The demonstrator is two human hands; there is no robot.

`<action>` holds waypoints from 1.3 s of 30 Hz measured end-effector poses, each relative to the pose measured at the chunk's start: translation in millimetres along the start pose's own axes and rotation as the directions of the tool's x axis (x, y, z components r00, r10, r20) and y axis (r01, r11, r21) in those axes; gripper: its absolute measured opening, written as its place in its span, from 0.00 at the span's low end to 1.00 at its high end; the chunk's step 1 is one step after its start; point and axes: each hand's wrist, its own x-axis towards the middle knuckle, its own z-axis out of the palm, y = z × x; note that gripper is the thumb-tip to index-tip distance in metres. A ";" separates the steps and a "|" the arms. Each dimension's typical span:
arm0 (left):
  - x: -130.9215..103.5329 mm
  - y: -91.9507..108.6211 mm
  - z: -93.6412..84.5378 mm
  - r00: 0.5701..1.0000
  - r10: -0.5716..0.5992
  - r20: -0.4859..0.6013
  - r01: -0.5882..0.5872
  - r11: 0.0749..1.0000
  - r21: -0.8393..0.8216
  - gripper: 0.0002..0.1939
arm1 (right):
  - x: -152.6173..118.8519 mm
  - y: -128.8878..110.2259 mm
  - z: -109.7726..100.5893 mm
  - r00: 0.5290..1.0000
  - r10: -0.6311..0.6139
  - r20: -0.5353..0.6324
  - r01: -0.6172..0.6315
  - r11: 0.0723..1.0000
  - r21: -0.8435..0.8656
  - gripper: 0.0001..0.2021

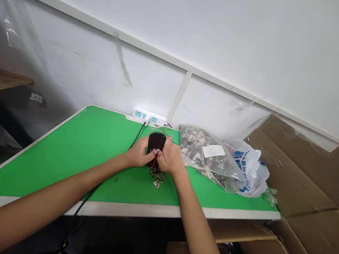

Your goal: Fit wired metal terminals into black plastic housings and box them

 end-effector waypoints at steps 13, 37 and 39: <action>0.3 2.3 2.9 0.996 -0.072 -0.062 0.074 0.997 0.030 0.22 | 2.1 -4.9 3.4 0.983 0.141 0.121 -0.152 0.984 0.088 0.18; 13.3 6.7 -17.0 0.976 -0.191 0.100 0.184 0.980 0.076 0.23 | 4.7 0.0 11.7 0.963 0.270 -0.012 -0.208 0.767 0.607 0.18; 14.4 9.1 -24.0 0.984 -0.169 0.061 0.166 0.985 0.044 0.23 | 8.1 -3.4 15.6 0.950 0.310 -0.032 -0.167 0.592 0.789 0.21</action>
